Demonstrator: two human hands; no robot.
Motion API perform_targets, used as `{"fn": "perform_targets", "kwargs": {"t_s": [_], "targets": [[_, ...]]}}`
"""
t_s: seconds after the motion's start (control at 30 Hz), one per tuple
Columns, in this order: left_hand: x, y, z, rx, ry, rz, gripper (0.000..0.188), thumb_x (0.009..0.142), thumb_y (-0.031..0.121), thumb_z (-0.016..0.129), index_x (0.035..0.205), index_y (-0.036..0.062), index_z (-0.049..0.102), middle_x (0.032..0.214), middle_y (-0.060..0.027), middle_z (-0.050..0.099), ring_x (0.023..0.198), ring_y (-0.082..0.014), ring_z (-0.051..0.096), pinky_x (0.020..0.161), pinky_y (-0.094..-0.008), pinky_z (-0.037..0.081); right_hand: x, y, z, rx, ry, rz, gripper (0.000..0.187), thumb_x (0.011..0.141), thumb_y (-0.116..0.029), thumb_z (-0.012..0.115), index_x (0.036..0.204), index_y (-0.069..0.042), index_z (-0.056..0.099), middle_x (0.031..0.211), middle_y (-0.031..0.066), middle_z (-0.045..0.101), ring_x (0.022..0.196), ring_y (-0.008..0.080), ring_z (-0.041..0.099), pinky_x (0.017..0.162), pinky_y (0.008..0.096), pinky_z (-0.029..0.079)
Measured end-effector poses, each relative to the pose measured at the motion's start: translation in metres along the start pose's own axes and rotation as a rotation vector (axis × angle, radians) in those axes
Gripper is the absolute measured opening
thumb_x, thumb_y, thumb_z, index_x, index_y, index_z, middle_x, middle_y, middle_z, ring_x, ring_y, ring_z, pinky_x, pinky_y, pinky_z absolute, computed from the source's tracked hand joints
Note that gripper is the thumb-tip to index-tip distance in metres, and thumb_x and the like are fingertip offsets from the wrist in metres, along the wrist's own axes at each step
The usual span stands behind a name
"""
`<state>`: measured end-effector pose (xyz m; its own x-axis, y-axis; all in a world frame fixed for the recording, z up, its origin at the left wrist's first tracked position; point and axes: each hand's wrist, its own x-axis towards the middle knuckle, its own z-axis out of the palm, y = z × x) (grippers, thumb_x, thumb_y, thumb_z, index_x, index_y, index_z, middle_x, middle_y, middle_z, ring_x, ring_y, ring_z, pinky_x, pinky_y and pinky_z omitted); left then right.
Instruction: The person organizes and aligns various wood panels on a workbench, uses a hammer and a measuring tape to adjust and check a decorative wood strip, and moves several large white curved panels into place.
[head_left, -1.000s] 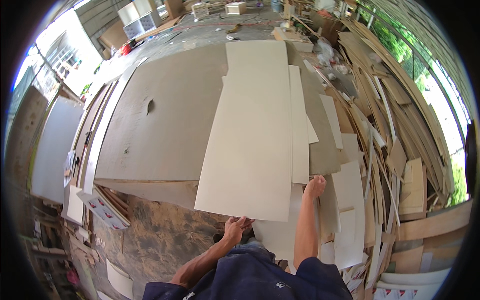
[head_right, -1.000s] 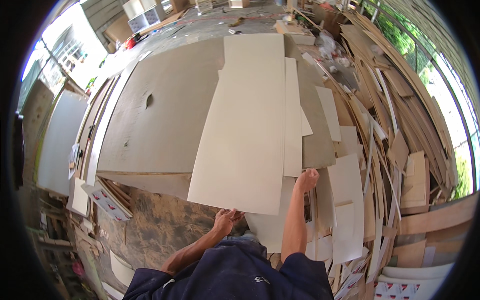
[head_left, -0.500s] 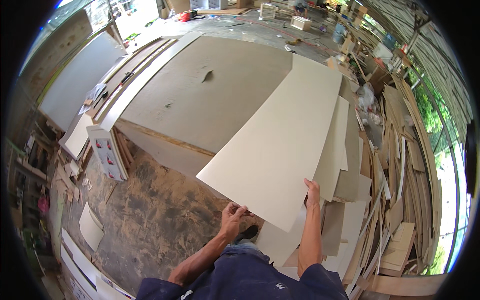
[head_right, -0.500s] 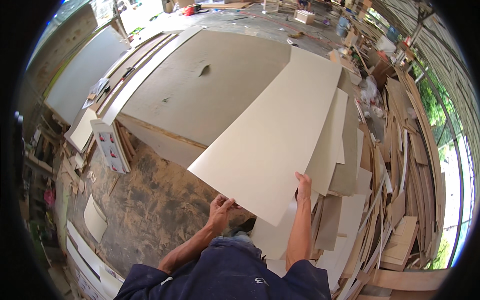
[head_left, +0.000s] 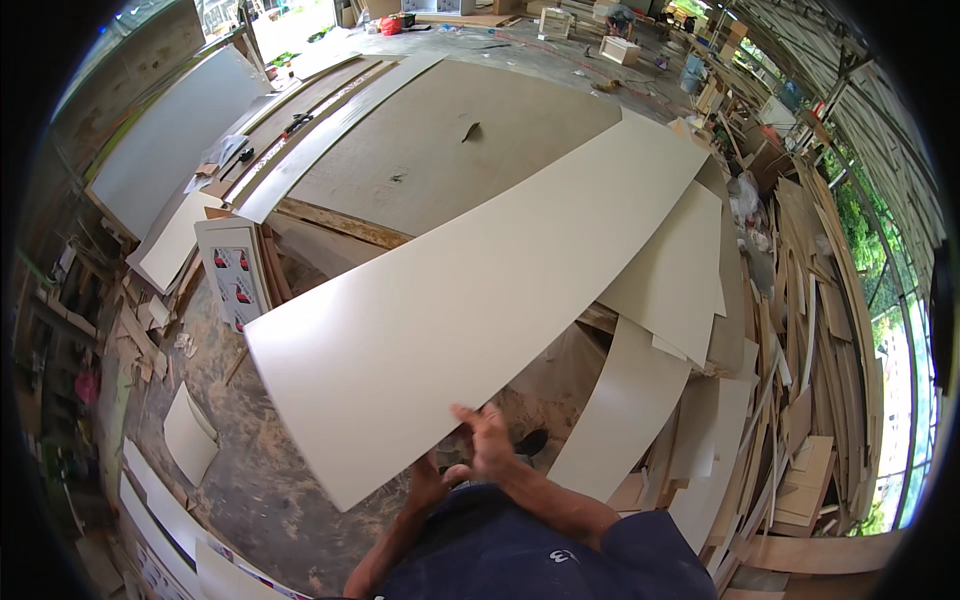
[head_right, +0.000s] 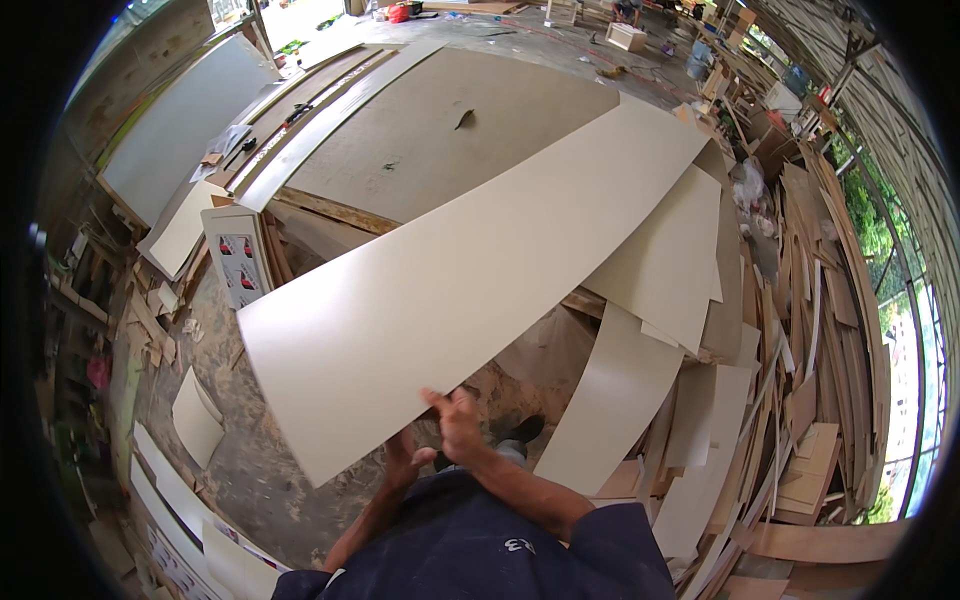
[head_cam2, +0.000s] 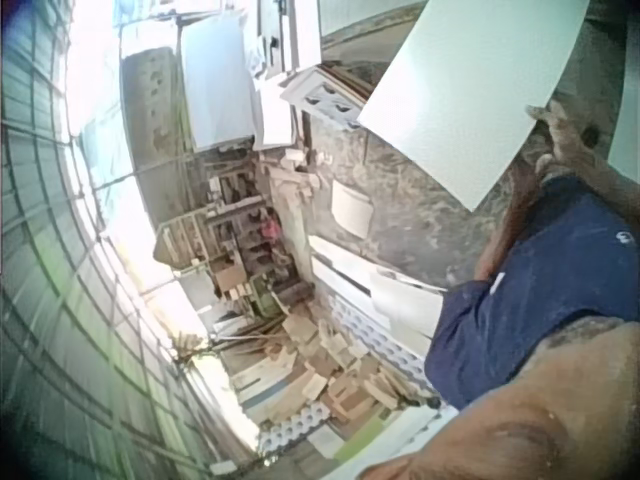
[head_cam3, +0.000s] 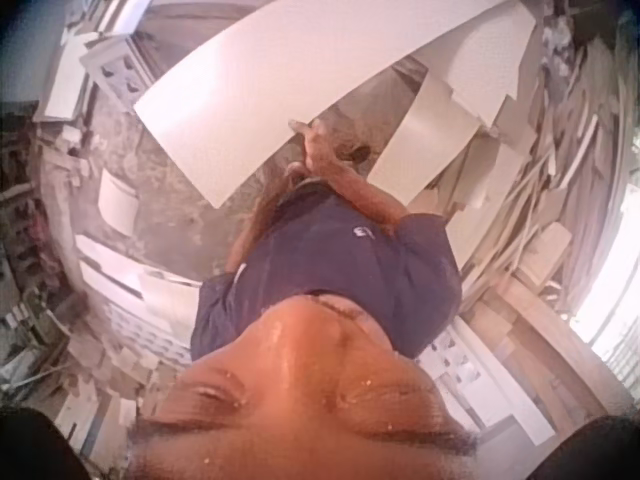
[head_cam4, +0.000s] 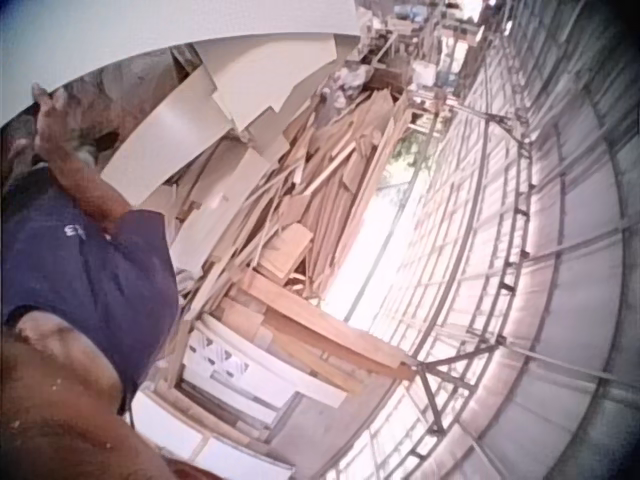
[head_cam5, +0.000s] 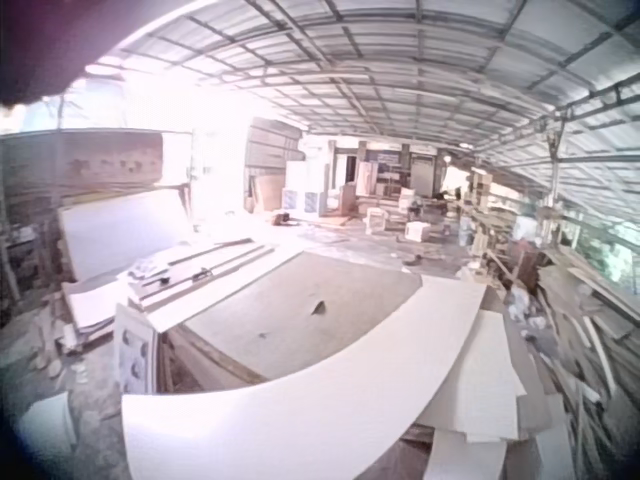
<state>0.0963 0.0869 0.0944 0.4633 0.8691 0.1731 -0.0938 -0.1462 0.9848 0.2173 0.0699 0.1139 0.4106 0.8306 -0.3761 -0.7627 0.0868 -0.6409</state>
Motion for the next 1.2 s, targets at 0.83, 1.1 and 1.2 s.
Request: {"fn": "perform_targets", "kwargs": {"t_s": [0.83, 1.1, 1.2], "targets": [[-0.181, 0.246, -0.476, 0.275, 1.477, 0.371, 0.044, 0.097, 0.029, 0.05, 0.118, -0.0092, 0.055, 0.116, -0.0191, 0.06, 0.103, -0.0258, 0.059, 0.094, -0.0365, 0.045, 0.171, -0.081, -0.233, 0.376, 0.366, -0.319, 0.064, 0.09, -0.049, 0.05, 0.124, 0.006, 0.045, 0.127, 0.0148, 0.05, 0.114, 0.028, 0.049, 0.1, 0.0393, 0.037], [-0.229, 0.302, -0.497, 0.45, 1.63, 0.427, 0.045, 0.097, 0.03, 0.05, 0.119, -0.0089, 0.055, 0.117, -0.0192, 0.06, 0.103, -0.0256, 0.059, 0.094, -0.0363, 0.045, 0.198, -0.101, -0.235, 0.161, 0.435, -0.305, 0.044, 0.09, -0.036, 0.055, 0.123, -0.006, 0.052, 0.122, 0.0086, 0.055, 0.113, 0.025, 0.05, 0.093, 0.0385, 0.039], [-0.255, 0.321, -0.503, 0.503, 1.679, 0.434, 0.045, 0.097, 0.03, 0.05, 0.12, -0.0087, 0.055, 0.118, -0.0193, 0.059, 0.104, -0.0255, 0.059, 0.095, -0.0362, 0.044, 0.185, -0.093, -0.231, 0.067, 0.461, -0.28, 0.039, 0.089, -0.037, 0.057, 0.115, -0.008, 0.059, 0.113, 0.0055, 0.063, 0.104, 0.0231, 0.058, 0.088, 0.038, 0.043]]}}
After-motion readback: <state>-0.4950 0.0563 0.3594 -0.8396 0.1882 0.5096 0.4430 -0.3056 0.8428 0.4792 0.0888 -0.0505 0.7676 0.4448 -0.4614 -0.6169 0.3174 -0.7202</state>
